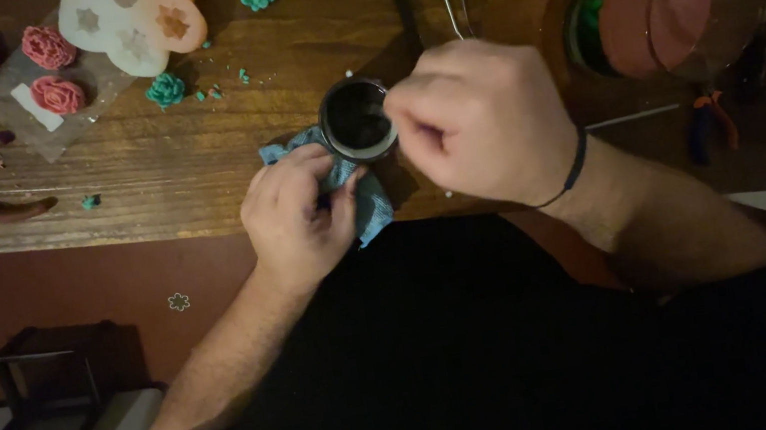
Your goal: Mixing liquid in a small cup using a spoon and adding drops from a bottle at a workbench
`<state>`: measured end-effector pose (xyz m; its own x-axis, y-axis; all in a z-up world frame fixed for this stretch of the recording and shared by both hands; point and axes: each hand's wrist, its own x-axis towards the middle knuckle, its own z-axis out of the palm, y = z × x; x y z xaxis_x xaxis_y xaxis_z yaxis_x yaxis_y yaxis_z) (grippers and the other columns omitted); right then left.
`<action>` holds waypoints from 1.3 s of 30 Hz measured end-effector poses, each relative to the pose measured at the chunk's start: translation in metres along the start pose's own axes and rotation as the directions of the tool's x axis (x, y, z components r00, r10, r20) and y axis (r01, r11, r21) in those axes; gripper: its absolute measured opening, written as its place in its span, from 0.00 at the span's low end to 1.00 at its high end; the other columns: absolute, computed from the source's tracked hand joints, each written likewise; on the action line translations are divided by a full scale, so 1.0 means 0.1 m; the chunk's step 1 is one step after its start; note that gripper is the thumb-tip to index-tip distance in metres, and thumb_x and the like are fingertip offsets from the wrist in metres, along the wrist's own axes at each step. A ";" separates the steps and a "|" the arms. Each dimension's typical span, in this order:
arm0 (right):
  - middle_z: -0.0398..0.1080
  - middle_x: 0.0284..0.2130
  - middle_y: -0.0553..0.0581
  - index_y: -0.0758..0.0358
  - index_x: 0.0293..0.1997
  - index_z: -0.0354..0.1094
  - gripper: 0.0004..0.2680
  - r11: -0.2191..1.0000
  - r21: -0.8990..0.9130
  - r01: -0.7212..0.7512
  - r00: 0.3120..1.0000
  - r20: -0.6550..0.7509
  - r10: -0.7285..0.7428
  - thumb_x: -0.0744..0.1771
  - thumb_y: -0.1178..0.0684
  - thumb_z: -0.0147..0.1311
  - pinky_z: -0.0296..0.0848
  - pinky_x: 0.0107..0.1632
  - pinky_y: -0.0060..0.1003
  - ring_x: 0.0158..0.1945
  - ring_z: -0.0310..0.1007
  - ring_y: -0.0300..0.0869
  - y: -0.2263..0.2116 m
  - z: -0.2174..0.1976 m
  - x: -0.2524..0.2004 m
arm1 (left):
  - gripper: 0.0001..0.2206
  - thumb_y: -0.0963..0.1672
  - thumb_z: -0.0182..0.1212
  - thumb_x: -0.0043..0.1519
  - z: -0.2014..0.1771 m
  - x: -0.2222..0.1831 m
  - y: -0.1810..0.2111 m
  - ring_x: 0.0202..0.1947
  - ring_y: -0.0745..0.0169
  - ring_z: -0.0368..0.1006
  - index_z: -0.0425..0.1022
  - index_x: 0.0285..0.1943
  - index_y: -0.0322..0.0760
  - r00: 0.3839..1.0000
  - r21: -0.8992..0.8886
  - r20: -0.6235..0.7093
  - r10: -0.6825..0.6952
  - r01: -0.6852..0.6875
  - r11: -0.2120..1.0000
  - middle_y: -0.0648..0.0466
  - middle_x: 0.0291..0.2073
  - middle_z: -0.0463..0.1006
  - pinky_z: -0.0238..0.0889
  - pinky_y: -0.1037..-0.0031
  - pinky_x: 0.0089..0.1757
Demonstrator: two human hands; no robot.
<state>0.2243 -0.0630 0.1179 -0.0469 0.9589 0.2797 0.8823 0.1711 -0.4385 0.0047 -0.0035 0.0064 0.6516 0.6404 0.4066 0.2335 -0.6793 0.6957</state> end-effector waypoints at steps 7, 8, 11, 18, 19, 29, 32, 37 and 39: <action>0.68 0.25 0.52 0.58 0.27 0.68 0.07 0.999 0.050 -0.005 0.999 0.046 0.002 0.64 0.65 0.57 0.62 0.30 0.39 0.29 0.66 0.47 0.01 0.01 -0.01 | 0.10 0.44 0.69 0.65 -0.02 0.03 0.02 0.43 0.50 0.81 0.74 0.44 0.34 1.000 0.009 0.022 0.001 -0.002 1.000 0.46 0.42 0.82 0.66 0.64 0.41; 0.70 0.26 0.54 0.62 0.29 0.72 0.06 1.000 0.029 0.009 1.000 -0.005 -0.009 0.66 0.66 0.58 0.66 0.33 0.39 0.30 0.68 0.47 0.03 0.01 -0.01 | 0.11 0.45 0.70 0.65 -0.01 0.02 0.02 0.43 0.50 0.81 0.74 0.43 0.33 1.000 0.022 0.012 0.006 -0.007 1.000 0.46 0.42 0.82 0.67 0.64 0.41; 0.70 0.26 0.53 0.61 0.30 0.73 0.07 1.000 0.020 0.021 1.000 -0.010 -0.021 0.66 0.66 0.58 0.67 0.32 0.39 0.30 0.69 0.46 0.01 0.04 -0.02 | 0.12 0.45 0.72 0.64 0.01 -0.02 0.00 0.43 0.49 0.81 0.74 0.43 0.33 1.000 0.027 0.002 0.009 -0.010 1.000 0.45 0.43 0.83 0.68 0.63 0.42; 0.66 0.22 0.52 0.59 0.24 0.66 0.10 0.999 0.010 0.032 0.999 0.017 -0.032 0.66 0.68 0.56 0.61 0.30 0.40 0.27 0.63 0.46 0.00 0.01 0.02 | 0.10 0.45 0.70 0.65 -0.03 0.04 0.04 0.42 0.50 0.81 0.75 0.44 0.34 1.000 0.031 0.026 0.001 -0.002 1.000 0.47 0.42 0.82 0.67 0.64 0.40; 0.66 0.22 0.52 0.59 0.24 0.66 0.10 1.000 0.008 0.030 0.999 0.016 -0.030 0.66 0.68 0.56 0.61 0.30 0.40 0.27 0.63 0.46 0.02 0.01 0.00 | 0.10 0.45 0.70 0.65 -0.02 0.05 0.04 0.42 0.50 0.81 0.75 0.44 0.34 1.000 0.029 0.027 0.003 -0.004 1.000 0.47 0.42 0.82 0.67 0.64 0.40; 0.67 0.24 0.53 0.61 0.28 0.71 0.08 1.000 0.015 0.014 1.000 0.013 -0.014 0.66 0.67 0.58 0.66 0.32 0.40 0.29 0.66 0.47 0.04 0.01 -0.01 | 0.09 0.44 0.69 0.65 -0.03 0.05 0.04 0.40 0.51 0.81 0.73 0.45 0.34 1.000 0.005 0.019 0.013 -0.013 1.000 0.47 0.42 0.82 0.66 0.64 0.39; 0.68 0.25 0.54 0.62 0.29 0.71 0.07 1.000 0.019 0.018 1.000 0.005 -0.018 0.66 0.67 0.58 0.66 0.33 0.40 0.28 0.66 0.47 0.02 0.02 0.00 | 0.10 0.44 0.69 0.65 -0.02 0.05 0.04 0.40 0.51 0.81 0.73 0.44 0.34 1.000 0.011 0.011 0.020 -0.021 1.000 0.47 0.41 0.82 0.66 0.64 0.39; 0.68 0.24 0.51 0.56 0.26 0.70 0.06 0.998 -0.060 0.000 0.999 0.050 0.003 0.64 0.63 0.56 0.64 0.31 0.40 0.29 0.66 0.46 0.05 0.02 -0.01 | 0.10 0.44 0.70 0.65 -0.02 0.04 0.02 0.42 0.49 0.81 0.74 0.45 0.33 1.000 0.015 0.017 0.019 -0.019 1.000 0.46 0.42 0.82 0.67 0.64 0.40; 0.71 0.27 0.54 0.59 0.30 0.71 0.07 0.999 -0.025 0.026 1.000 0.011 -0.026 0.66 0.66 0.57 0.67 0.36 0.42 0.30 0.68 0.48 0.02 0.00 0.02 | 0.10 0.45 0.69 0.65 -0.02 0.05 0.03 0.41 0.50 0.81 0.74 0.44 0.33 1.000 0.014 0.007 0.027 -0.027 1.000 0.46 0.42 0.82 0.67 0.64 0.39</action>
<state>0.2260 -0.0609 0.1170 -0.0750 0.9568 0.2811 0.8921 0.1903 -0.4099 0.0073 -0.0019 0.0113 0.6627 0.6191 0.4214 0.2256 -0.7016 0.6759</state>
